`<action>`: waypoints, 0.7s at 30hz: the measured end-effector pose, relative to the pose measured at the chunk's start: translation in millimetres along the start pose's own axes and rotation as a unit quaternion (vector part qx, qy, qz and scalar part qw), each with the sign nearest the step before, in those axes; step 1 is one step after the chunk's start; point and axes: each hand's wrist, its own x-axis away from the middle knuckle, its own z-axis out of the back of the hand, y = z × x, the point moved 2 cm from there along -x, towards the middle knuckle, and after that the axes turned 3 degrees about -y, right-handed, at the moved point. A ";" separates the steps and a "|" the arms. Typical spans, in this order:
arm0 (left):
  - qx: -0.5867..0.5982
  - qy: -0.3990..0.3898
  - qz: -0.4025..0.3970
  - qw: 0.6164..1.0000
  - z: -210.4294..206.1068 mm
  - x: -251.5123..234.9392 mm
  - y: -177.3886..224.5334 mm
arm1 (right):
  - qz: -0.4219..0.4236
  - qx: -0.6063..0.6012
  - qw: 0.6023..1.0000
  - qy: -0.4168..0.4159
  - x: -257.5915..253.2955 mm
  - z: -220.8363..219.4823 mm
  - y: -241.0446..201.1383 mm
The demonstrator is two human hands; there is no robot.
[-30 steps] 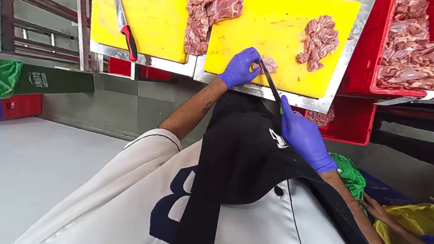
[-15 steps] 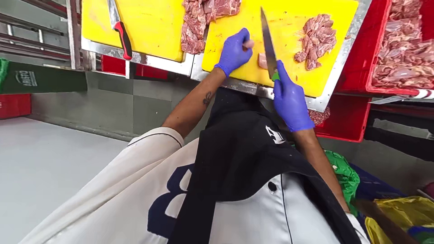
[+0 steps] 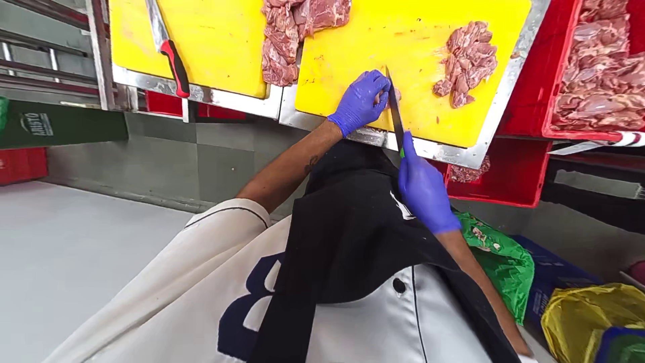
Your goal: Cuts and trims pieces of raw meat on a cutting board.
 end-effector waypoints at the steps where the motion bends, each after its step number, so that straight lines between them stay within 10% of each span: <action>1: -0.001 0.001 0.001 1.000 -0.6 1.2 0.7 | 0.002 -0.019 1.000 0.018 -21.8 -5.5 -3.5; 11: 0.240 0.049 0.114 0.963 35.9 -25.3 -31.5 | 0.069 -0.168 0.976 0.118 -50.2 33.1 14.0; 21: -0.021 -0.261 -0.133 0.956 19.7 -28.7 17.7 | 0.039 -0.329 0.932 0.149 -19.6 54.3 53.6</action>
